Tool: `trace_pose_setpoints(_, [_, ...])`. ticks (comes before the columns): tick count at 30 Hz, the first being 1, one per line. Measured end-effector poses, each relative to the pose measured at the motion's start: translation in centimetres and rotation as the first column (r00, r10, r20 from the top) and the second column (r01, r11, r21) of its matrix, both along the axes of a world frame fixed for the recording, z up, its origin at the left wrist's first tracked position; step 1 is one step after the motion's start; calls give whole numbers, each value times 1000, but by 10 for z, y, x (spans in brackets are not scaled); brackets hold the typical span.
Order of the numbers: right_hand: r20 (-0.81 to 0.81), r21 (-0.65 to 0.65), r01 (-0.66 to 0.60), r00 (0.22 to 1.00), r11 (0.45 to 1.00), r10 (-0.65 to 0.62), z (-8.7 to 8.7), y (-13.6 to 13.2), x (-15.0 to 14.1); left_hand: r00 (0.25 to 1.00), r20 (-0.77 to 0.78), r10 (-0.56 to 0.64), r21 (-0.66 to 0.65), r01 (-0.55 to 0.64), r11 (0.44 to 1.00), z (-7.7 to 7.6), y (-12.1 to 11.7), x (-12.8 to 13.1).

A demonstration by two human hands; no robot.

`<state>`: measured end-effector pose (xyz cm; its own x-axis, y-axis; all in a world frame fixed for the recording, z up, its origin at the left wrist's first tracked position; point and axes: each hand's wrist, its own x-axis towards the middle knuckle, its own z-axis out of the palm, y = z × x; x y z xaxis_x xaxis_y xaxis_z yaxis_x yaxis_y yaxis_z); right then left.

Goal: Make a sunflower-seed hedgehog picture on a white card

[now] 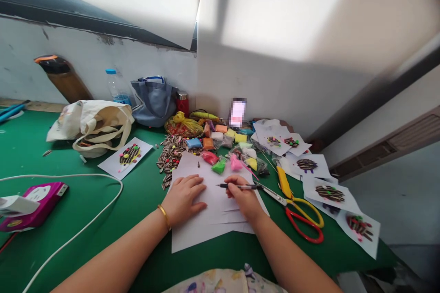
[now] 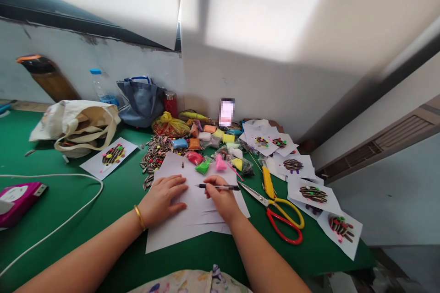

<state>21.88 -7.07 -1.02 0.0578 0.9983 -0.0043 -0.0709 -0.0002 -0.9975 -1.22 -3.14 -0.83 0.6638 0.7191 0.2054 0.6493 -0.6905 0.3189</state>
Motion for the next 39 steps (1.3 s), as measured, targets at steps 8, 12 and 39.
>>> trace_pose_setpoints(8, [420,0,-113,902,994,102,6,-7,-22,1000,3,-5,-60,5,998,2,3,-4])
trace_pose_setpoints(12, [540,63,-122,839,991,69,4,-10,-25,1000,0,-12,-77,12,997,1,4,-5])
trace_pose_setpoints(39, [697,143,-192,716,971,39,-1,-15,-35,1000,-17,-18,-92,16,996,4,4,-5])
